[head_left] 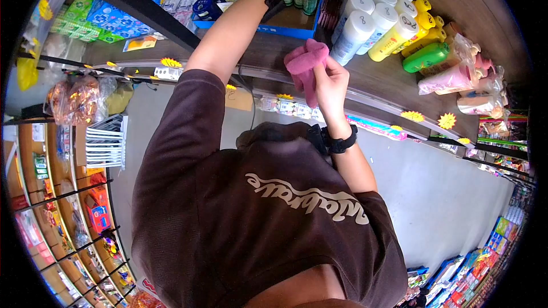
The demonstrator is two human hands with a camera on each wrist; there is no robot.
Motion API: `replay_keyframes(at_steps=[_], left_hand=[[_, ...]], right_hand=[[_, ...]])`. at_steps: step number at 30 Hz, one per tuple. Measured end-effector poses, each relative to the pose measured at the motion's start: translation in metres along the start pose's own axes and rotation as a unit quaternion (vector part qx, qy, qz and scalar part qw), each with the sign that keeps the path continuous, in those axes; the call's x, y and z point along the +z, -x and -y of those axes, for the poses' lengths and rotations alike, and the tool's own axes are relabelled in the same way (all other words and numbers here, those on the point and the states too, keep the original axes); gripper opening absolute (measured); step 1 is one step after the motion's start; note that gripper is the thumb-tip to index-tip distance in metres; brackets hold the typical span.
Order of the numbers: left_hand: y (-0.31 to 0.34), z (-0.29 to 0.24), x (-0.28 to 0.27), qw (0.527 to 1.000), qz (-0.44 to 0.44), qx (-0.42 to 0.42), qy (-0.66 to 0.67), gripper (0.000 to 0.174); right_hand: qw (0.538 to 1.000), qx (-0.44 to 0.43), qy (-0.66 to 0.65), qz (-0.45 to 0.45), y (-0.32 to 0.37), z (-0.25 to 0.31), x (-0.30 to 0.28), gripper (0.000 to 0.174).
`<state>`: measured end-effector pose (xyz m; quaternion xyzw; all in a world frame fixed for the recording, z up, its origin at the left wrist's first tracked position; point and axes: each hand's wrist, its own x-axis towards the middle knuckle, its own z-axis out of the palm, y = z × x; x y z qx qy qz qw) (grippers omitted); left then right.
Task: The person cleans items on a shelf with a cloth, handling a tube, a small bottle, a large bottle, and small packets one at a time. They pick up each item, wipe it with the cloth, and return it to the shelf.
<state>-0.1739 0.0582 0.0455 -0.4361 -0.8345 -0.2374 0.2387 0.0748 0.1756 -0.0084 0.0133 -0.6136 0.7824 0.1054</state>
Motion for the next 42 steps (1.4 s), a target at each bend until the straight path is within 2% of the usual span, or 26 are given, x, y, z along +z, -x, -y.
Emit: replay_keyframes(at_steps=[3, 5, 6, 8, 14, 17, 21, 23, 24, 26, 29, 32, 36, 38, 39, 41, 42], left_hand=[[-0.003, -0.003, -0.004, 0.999, 0.026, 0.012, 0.025, 0.019], [-0.008, -0.023, -0.018, 0.998, -0.014, 0.034, -0.056, 0.017], [-0.012, -0.030, -0.025, 0.998, -0.015, 0.035, -0.056, 0.017], [-0.017, -0.039, -0.036, 0.979, 0.114, -0.131, -0.104, 0.014], [-0.018, -0.022, -0.033, 0.990, 0.122, -0.070, -0.024, 0.014], [-0.019, -0.024, -0.038, 0.982, 0.160, -0.096, -0.004, 0.013], [-0.015, -0.026, -0.040, 0.985, 0.139, -0.101, -0.002, 0.014], [-0.012, -0.011, -0.035, 0.991, 0.132, -0.030, 0.008, 0.015], [-0.010, -0.009, -0.035, 0.991, 0.132, -0.031, 0.009, 0.015], [-0.006, -0.004, -0.037, 0.987, 0.143, -0.077, 0.020, 0.015], [-0.002, -0.010, -0.049, 0.984, 0.162, -0.080, 0.006, 0.016], [0.002, -0.021, -0.064, 0.978, 0.172, -0.112, 0.035, 0.016], [0.009, -0.019, -0.069, 0.990, 0.124, -0.068, 0.017, 0.015], [0.009, -0.028, -0.079, 0.980, 0.145, -0.128, 0.044, 0.015], [0.011, -0.027, -0.080, 0.980, 0.145, -0.128, 0.044, 0.015], [0.018, -0.024, -0.079, 0.972, 0.061, -0.113, 0.198, 0.014], [0.023, -0.017, -0.076, 0.952, 0.048, -0.156, 0.261, 0.015]], right_hand=[[1.000, 0.005, 0.007, 0.000, 0.001, 0.004, 0.000, 0.017], [1.000, 0.009, 0.009, -0.001, 0.001, 0.005, 0.000, 0.017], [1.000, 0.008, 0.003, -0.002, 0.001, 0.005, 0.001, 0.017], [1.000, 0.007, -0.003, -0.003, 0.001, 0.004, 0.001, 0.016], [1.000, 0.003, 0.002, -0.005, 0.000, 0.004, 0.001, 0.017], [1.000, -0.005, -0.007, 0.000, 0.000, 0.006, 0.003, 0.017], [1.000, 0.012, -0.002, 0.004, 0.002, 0.006, 0.003, 0.017], [1.000, 0.012, 0.009, 0.005, 0.001, 0.006, 0.002, 0.017], [1.000, 0.013, 0.012, 0.004, 0.002, 0.006, 0.002, 0.017], [1.000, 0.014, 0.012, 0.005, 0.002, 0.004, 0.002, 0.017], [1.000, 0.002, 0.006, 0.005, 0.001, 0.002, 0.003, 0.018], [0.999, 0.036, 0.021, 0.020, 0.003, 0.006, 0.004, 0.019], [1.000, -0.005, 0.021, 0.008, 0.000, 0.000, 0.006, 0.019], [0.999, -0.022, 0.034, -0.002, -0.001, -0.001, 0.007, 0.020], [0.999, -0.028, 0.008, -0.019, -0.003, -0.002, 0.007, 0.021], [0.999, -0.034, -0.020, -0.036, -0.009, -0.009, 0.008, 0.022], [0.993, -0.021, -0.108, -0.048, -0.013, -0.018, 0.008, 0.023]])
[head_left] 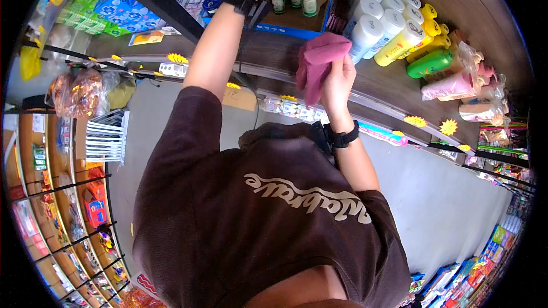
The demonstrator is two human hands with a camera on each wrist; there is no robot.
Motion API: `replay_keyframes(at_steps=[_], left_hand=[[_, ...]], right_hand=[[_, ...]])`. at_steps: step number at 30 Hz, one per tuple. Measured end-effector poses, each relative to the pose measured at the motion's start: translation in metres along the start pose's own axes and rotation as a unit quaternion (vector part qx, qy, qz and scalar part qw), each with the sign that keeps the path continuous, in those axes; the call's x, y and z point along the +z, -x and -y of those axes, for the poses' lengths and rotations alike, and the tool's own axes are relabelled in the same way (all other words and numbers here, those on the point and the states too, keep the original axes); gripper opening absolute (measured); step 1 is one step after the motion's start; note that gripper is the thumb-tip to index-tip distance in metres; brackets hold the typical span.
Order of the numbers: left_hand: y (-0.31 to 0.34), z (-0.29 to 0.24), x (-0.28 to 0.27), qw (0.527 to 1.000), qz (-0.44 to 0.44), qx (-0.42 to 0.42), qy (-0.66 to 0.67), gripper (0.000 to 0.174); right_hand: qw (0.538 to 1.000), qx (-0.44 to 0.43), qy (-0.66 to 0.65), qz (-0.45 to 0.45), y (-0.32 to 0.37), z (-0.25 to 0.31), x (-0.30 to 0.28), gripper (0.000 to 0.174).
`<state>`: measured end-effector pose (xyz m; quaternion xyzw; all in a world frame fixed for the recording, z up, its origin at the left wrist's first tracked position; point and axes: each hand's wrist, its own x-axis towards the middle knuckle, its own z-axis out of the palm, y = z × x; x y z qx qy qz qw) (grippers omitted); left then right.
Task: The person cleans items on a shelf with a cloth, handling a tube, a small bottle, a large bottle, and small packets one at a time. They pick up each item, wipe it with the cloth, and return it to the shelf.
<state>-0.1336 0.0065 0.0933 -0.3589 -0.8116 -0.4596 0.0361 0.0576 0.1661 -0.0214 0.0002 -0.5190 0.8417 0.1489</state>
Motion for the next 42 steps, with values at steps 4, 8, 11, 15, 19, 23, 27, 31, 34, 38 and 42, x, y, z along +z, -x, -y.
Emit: replay_keyframes(at_steps=[4, 8, 11, 15, 19, 23, 27, 31, 34, 38, 42], left_hand=[[0.028, -0.030, 0.000, 0.981, -0.107, -0.037, 0.160, 0.019], [0.058, -0.071, 0.004, 0.964, -0.154, -0.053, 0.212, 0.018], [0.073, -0.076, 0.001, 0.958, -0.177, -0.129, 0.186, 0.017], [0.086, -0.075, 0.000, 0.946, -0.212, -0.081, 0.230, 0.018], [0.096, -0.071, 0.010, 0.914, -0.229, -0.090, 0.322, 0.019], [0.106, -0.076, 0.027, 0.910, -0.268, -0.106, 0.297, 0.028], [0.118, -0.064, 0.066, 0.906, -0.301, -0.082, 0.286, 0.026], [0.132, -0.063, 0.083, 0.838, -0.327, -0.088, 0.427, 0.028], [0.137, -0.069, 0.098, 0.840, -0.315, -0.051, 0.439, 0.033], [0.136, -0.078, 0.123, 0.872, -0.229, -0.036, 0.430, 0.047], [0.132, -0.103, 0.137, 0.908, -0.238, -0.034, 0.344, 0.053]], right_hand=[[0.989, 0.022, -0.144, -0.001, -0.014, -0.010, 0.003, 0.024], [0.998, -0.027, -0.040, 0.039, -0.016, -0.003, 0.006, 0.029], [0.996, -0.069, 0.022, 0.050, -0.012, 0.014, 0.019, 0.041], [0.997, -0.022, 0.047, 0.062, -0.018, 0.007, 0.018, 0.046], [0.994, -0.038, 0.047, 0.094, -0.019, -0.002, 0.018, 0.044], [0.995, -0.024, 0.070, 0.063, -0.008, -0.006, 0.018, 0.035], [0.998, 0.055, 0.036, 0.020, 0.006, 0.012, 0.026, 0.027], [0.988, -0.046, 0.137, 0.052, 0.003, -0.002, 0.010, 0.024], [0.991, -0.047, 0.109, 0.057, 0.007, 0.001, 0.009, 0.025], [0.994, 0.088, -0.072, 0.006, 0.016, 0.010, 0.009, 0.025], [0.985, 0.122, -0.114, 0.036, 0.014, 0.021, 0.000, 0.025]])
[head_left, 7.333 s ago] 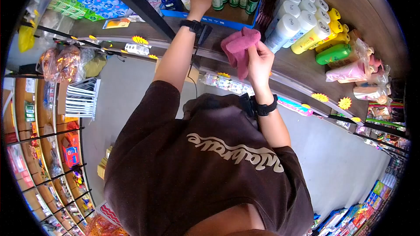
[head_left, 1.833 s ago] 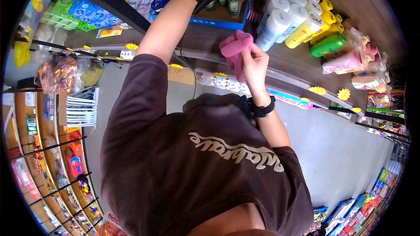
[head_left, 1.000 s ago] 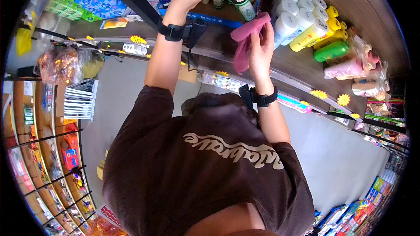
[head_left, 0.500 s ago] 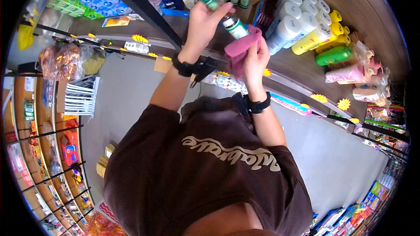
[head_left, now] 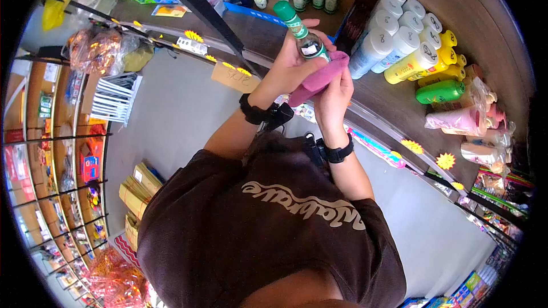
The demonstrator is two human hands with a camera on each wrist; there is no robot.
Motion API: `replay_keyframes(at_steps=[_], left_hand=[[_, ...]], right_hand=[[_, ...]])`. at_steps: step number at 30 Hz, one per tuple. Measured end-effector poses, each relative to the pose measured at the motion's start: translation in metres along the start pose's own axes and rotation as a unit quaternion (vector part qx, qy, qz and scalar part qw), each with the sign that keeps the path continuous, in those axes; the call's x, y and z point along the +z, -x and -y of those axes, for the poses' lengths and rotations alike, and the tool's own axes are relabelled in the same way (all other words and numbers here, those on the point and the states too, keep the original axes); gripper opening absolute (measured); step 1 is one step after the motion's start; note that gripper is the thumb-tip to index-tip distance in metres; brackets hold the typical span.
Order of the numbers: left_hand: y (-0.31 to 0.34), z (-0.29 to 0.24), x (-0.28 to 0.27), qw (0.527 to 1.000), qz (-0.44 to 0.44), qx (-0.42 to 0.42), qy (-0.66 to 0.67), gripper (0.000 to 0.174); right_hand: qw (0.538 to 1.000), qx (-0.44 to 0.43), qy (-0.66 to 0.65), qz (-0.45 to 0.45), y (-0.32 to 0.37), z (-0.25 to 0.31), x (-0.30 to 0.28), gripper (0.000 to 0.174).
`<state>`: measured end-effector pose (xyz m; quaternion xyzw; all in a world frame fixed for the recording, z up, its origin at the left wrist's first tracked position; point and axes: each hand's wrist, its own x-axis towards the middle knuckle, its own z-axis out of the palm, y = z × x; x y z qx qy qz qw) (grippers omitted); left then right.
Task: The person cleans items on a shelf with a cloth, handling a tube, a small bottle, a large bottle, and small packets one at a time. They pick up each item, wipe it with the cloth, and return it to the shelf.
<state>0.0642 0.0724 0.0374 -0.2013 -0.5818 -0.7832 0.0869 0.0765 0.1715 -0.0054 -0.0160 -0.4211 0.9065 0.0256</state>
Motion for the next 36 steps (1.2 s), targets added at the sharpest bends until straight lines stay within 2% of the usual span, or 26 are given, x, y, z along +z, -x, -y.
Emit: replay_keyframes(at_steps=[4, 7, 10, 13, 15, 17, 20, 22, 23, 25, 29, 30, 32, 34, 36], left_hand=[[0.004, 0.003, 0.008, 1.000, -0.007, 0.021, -0.007, 0.053], [0.008, -0.002, 0.011, 0.998, -0.004, 0.023, -0.053, 0.046], [0.007, -0.005, 0.009, 0.997, -0.002, 0.042, -0.071, 0.045], [0.004, -0.008, 0.004, 0.994, 0.023, 0.069, -0.078, 0.047], [0.004, -0.012, 0.002, 0.998, -0.002, 0.011, -0.061, 0.049], [0.003, -0.014, -0.002, 0.999, 0.008, 0.008, -0.046, 0.049], [0.002, -0.014, -0.012, 0.999, 0.028, 0.000, -0.032, 0.053], [0.002, -0.012, -0.018, 0.999, 0.041, -0.004, -0.028, 0.056], [0.002, -0.011, -0.020, 0.998, 0.036, 0.009, -0.042, 0.053], [0.000, -0.007, -0.025, 0.998, 0.038, 0.022, -0.054, 0.049], [-0.001, -0.003, -0.037, 0.999, 0.018, 0.029, -0.012, 0.053], [-0.001, -0.004, -0.042, 0.999, 0.018, 0.025, -0.042, 0.051], [-0.001, -0.005, -0.048, 0.997, 0.020, 0.020, -0.067, 0.049], [-0.002, -0.004, -0.053, 0.987, 0.036, 0.068, -0.139, 0.046], [-0.007, -0.004, -0.060, 0.977, 0.070, 0.090, -0.181, 0.045]], right_hand=[[1.000, 0.002, -0.018, 0.021, 0.003, 0.011, -0.003, 0.025], [0.999, 0.011, -0.022, 0.024, 0.006, 0.013, -0.006, 0.025], [0.998, 0.001, 0.050, 0.040, 0.004, 0.013, -0.012, 0.025], [0.991, -0.051, 0.117, 0.027, 0.008, 0.025, -0.005, 0.029], [0.989, -0.085, 0.119, 0.030, 0.008, 0.036, 0.001, 0.031], [0.985, -0.122, 0.121, -0.001, 0.003, 0.038, 0.004, 0.025], [0.961, -0.137, 0.234, 0.050, -0.002, 0.041, 0.003, 0.029], [0.963, -0.143, 0.216, 0.075, -0.001, 0.046, 0.023, 0.030], [0.965, -0.147, 0.193, 0.100, -0.002, 0.047, 0.031, 0.030], [0.929, -0.177, 0.305, 0.107, -0.007, 0.042, 0.038, 0.030], [0.895, -0.254, 0.345, 0.128, -0.016, 0.036, 0.054, 0.035], [0.883, -0.278, 0.354, 0.132, -0.016, 0.034, 0.058, 0.036], [0.887, -0.273, 0.354, 0.118, -0.015, 0.031, 0.062, 0.035], [0.890, -0.269, 0.353, 0.105, -0.014, 0.026, 0.067, 0.034], [0.922, -0.263, 0.280, 0.040, -0.015, 0.018, 0.071, 0.033]])
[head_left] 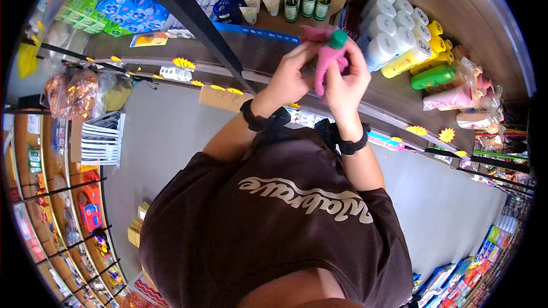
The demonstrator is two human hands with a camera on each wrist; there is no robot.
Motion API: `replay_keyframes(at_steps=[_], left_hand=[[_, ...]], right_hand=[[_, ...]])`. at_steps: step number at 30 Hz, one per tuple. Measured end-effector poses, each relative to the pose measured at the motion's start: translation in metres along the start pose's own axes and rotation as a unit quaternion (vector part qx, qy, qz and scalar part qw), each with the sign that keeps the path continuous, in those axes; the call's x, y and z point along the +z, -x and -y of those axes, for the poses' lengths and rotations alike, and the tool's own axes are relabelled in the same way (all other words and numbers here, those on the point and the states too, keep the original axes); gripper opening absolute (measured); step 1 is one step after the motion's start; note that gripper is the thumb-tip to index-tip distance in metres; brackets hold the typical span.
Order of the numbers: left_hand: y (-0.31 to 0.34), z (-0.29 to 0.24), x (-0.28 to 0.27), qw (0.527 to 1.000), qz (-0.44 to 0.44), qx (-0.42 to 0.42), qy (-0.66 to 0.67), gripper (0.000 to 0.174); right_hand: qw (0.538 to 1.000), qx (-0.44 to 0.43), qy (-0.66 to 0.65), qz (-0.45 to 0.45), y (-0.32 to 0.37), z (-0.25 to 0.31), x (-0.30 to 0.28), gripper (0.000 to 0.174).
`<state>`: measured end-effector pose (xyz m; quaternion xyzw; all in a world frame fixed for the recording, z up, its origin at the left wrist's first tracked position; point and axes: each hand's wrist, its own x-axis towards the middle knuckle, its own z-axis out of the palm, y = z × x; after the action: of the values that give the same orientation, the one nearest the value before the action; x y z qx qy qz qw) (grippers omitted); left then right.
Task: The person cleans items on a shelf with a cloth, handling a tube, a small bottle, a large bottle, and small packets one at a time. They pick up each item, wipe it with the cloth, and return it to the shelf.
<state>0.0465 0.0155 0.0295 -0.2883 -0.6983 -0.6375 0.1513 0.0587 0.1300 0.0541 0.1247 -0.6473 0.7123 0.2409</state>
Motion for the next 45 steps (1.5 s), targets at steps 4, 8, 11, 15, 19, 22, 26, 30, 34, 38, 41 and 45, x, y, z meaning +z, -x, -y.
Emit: replay_keyframes(at_steps=[4, 8, 11, 15, 19, 22, 26, 30, 34, 38, 41, 45], left_hand=[[0.000, 0.002, -0.009, 0.996, 0.054, 0.023, -0.065, 0.046], [0.010, 0.014, -0.010, 0.995, 0.072, -0.053, 0.043, 0.045], [0.012, 0.033, -0.011, 0.991, 0.075, -0.081, 0.078, 0.050], [-0.014, 0.044, -0.026, 0.997, -0.003, -0.072, -0.007, 0.042], [-0.071, 0.075, -0.038, 0.987, -0.081, 0.023, -0.139, 0.044], [-0.095, 0.093, -0.032, 0.951, -0.103, 0.008, -0.290, 0.052], [-0.113, 0.142, -0.027, 0.929, -0.066, -0.007, -0.363, 0.053], [-0.114, 0.158, -0.015, 0.902, -0.055, -0.012, -0.428, 0.048], [-0.116, 0.171, -0.005, 0.902, -0.067, -0.020, -0.426, 0.046], [-0.118, 0.187, 0.000, 0.895, -0.077, -0.020, -0.438, 0.044], [-0.117, 0.190, 0.002, 0.898, -0.080, -0.049, -0.430, 0.040], [-0.114, 0.184, 0.002, 0.909, -0.071, -0.034, -0.409, 0.037]], right_hand=[[0.996, -0.047, 0.049, -0.054, 0.009, -0.014, 0.005, 0.028], [0.995, 0.048, -0.046, -0.070, 0.017, -0.025, 0.000, 0.011], [0.995, 0.078, -0.038, -0.055, 0.014, -0.027, -0.005, 0.015], [0.981, 0.054, -0.140, -0.121, 0.006, -0.030, -0.014, 0.024], [0.978, 0.049, -0.144, -0.142, 0.003, -0.044, -0.030, 0.027], [0.987, 0.038, -0.098, -0.118, 0.009, -0.051, -0.040, 0.025], [0.986, 0.070, -0.085, -0.126, 0.016, -0.052, -0.051, 0.022], [0.983, 0.080, -0.110, -0.124, 0.015, -0.043, -0.062, 0.021], [0.984, 0.072, -0.088, -0.135, 0.014, -0.038, -0.069, 0.029], [0.981, 0.100, -0.105, -0.132, 0.018, -0.043, -0.081, 0.019], [0.979, 0.105, -0.108, -0.134, 0.019, -0.045, -0.088, 0.019], [0.980, 0.108, -0.114, -0.120, 0.019, -0.043, -0.094, 0.019]])
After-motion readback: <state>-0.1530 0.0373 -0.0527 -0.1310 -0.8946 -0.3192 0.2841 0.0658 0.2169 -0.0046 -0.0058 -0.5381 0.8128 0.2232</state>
